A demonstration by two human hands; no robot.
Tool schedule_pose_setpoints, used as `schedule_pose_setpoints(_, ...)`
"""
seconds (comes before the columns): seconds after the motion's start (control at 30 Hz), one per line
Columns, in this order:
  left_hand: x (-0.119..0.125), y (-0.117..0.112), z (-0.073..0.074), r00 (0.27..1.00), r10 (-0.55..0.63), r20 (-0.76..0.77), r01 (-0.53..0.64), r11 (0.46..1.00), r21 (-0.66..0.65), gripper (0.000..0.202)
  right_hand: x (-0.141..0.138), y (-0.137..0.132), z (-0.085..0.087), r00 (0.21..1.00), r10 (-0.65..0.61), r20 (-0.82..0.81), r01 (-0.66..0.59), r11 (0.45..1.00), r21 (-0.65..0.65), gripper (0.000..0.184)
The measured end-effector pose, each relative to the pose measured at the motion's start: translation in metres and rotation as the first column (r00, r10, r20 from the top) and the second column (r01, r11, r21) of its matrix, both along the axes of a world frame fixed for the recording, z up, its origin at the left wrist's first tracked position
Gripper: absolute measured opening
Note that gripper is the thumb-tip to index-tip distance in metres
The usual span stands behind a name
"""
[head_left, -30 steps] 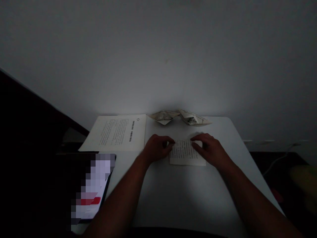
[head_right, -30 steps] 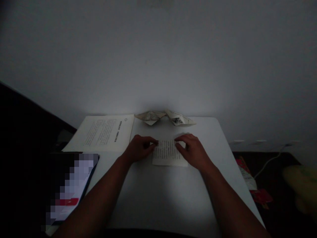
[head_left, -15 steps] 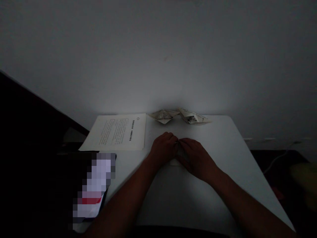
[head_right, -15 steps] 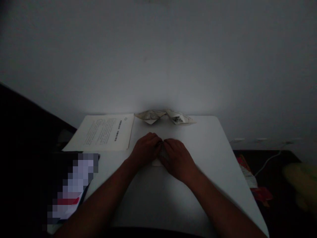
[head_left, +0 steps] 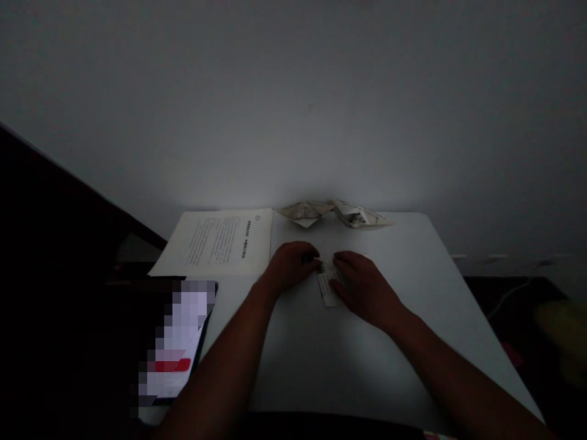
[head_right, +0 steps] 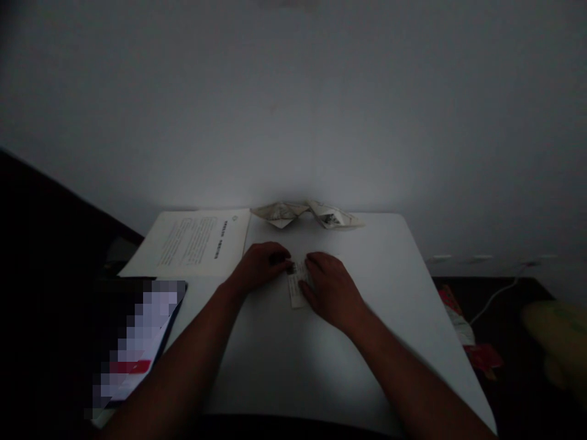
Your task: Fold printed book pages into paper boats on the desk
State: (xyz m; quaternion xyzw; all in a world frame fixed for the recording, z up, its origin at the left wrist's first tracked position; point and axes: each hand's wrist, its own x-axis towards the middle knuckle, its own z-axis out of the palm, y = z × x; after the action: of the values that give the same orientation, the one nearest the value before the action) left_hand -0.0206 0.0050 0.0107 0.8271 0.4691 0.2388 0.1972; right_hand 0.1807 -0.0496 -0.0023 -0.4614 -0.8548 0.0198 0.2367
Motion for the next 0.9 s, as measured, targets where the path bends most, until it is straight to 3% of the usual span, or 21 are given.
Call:
schedule_pose_setpoints(0.23, -0.002, 0.003, 0.004, 1.0, 0.002, 0.017, -0.001, 0.997, -0.073, 0.012, -0.006, 0.005, 0.003, 0.997, 0.019, -0.079, -0.022, 0.999, -0.031, 0.022)
schedule_pose_setpoints(0.53, -0.006, 0.006, 0.0, 0.997, 0.071, 0.025, -0.071, 0.997, -0.003, 0.012, -0.014, 0.024, 0.013, 0.995, -0.053, -0.079, 0.032, 0.97, -0.241, 0.009)
schedule_pose_setpoints(0.73, -0.005, 0.006, -0.002, 0.992, 0.108, 0.063, -0.106, 0.994, -0.031, 0.014, -0.027, 0.027, 0.004, 0.978, -0.208, -0.016, 0.203, 0.965, -0.164, 0.017)
schedule_pose_setpoints(0.9, -0.003, 0.006, -0.002, 0.992, 0.119, 0.03, -0.118, 0.993, -0.021, 0.016, -0.031, 0.027, 0.0, 0.973, -0.231, -0.012, 0.226, 0.962, -0.15, 0.021)
